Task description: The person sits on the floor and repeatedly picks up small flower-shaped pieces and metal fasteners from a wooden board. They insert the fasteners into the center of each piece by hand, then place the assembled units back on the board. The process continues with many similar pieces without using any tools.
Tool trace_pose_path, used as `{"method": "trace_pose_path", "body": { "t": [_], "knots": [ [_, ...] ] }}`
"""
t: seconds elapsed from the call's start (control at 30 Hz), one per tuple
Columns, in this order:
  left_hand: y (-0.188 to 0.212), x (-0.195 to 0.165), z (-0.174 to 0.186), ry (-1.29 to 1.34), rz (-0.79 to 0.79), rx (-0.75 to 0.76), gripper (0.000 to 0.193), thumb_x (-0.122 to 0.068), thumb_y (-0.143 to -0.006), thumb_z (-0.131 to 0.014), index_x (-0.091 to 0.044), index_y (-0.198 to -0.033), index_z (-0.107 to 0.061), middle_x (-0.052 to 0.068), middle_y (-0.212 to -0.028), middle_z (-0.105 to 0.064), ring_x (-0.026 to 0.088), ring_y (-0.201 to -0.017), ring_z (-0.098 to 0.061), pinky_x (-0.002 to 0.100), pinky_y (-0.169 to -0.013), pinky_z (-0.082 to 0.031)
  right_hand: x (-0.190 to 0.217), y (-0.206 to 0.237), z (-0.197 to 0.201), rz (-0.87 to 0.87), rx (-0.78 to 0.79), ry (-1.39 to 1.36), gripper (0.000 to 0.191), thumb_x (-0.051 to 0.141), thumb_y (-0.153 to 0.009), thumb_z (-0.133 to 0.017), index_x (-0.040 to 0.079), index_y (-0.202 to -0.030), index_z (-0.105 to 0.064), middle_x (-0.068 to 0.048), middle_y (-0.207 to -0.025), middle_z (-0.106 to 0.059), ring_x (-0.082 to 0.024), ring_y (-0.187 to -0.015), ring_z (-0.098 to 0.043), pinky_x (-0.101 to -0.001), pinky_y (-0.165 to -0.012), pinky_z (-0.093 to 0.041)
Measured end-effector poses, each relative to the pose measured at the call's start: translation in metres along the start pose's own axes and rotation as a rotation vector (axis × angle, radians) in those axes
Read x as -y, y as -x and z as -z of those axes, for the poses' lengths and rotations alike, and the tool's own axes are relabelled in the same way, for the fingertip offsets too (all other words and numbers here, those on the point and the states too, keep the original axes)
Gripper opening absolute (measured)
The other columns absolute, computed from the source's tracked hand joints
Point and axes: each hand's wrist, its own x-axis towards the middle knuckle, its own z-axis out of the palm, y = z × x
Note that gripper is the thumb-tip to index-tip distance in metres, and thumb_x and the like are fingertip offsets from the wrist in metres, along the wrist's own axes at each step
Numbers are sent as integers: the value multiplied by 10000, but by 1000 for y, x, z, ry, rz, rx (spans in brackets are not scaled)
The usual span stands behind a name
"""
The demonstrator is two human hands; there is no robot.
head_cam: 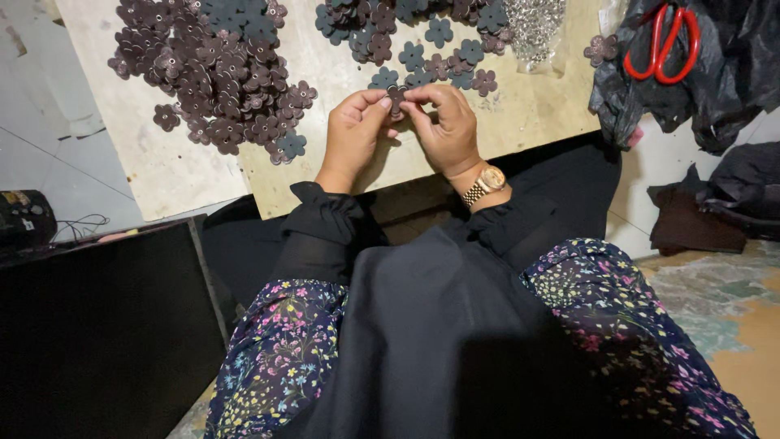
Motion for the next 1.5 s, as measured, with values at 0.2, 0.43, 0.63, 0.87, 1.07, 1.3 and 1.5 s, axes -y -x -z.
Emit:
{"method": "trace_pose_path", "body": {
  "t": [0.2, 0.43, 0.63, 0.87, 1.07, 1.3, 1.5],
  "knots": [
    [-2, -10, 3, 18, 92, 78, 191, -121, -1037, -615, 7, -1173, -662, 74, -1046, -765, 129, -908, -737, 249, -728, -586, 3, -3, 5, 101, -3, 62, 248, 14, -916, -830, 80, -1108, -688, -66, -1050, -725, -229, -949, -698, -331, -842, -578],
    [2, -4, -4, 14, 62, 54, 155, -113, -1013, -663, -8, -1128, -664, 82, -1006, -755, 138, -856, -737, 244, -692, -577, 10, -5, 12, 191, 53, 182, 251, 30, -900, -828, 111, -1108, -713, -32, -1038, -727, -248, -982, -671, -375, -885, -525],
    [4, -12, -8, -61, 73, 29, 157, -112, -980, -719, 4, -1081, -686, 87, -971, -766, 134, -838, -734, 234, -680, -570, 12, -5, 12, 198, 54, 162, 250, 45, -911, -832, 94, -1119, -703, -45, -1050, -708, -263, -984, -658, -369, -891, -534],
    [0, -7, -2, -68, 59, 24, 187, -119, -980, -706, 12, -1111, -680, 88, -962, -756, 139, -829, -738, 250, -683, -595, 9, -7, 14, 169, 69, 216, 161, 86, -875, -858, 101, -991, -748, -68, -1121, -668, -266, -1015, -612, -368, -868, -532],
    [2, 2, 1, -34, 28, 16, 170, -106, -998, -684, 8, -1124, -674, 87, -995, -746, 141, -850, -728, 265, -714, -600, 2, -6, 12, 98, 89, 158, 133, 85, -863, -851, 93, -954, -755, -70, -1133, -660, -264, -1043, -617, -361, -879, -540],
    [6, 11, -7, 8, -120, 37, 159, -60, -1042, -639, 26, -1174, -660, 85, -1075, -723, 130, -966, -687, 284, -883, -581, -2, -7, 15, 60, 121, 118, 109, 68, -886, -832, 78, -964, -756, -75, -1114, -689, -252, -1024, -631, -358, -882, -544],
    [8, 11, -16, -180, -194, 54, 173, -67, -1064, -617, 24, -1206, -657, 64, -1089, -722, 114, -989, -676, 281, -922, -578, -2, -7, 21, 35, 96, 8, 111, 29, -918, -798, 50, -989, -715, -98, -1128, -694, -260, -1039, -682, -355, -898, -570]
  ]
}}
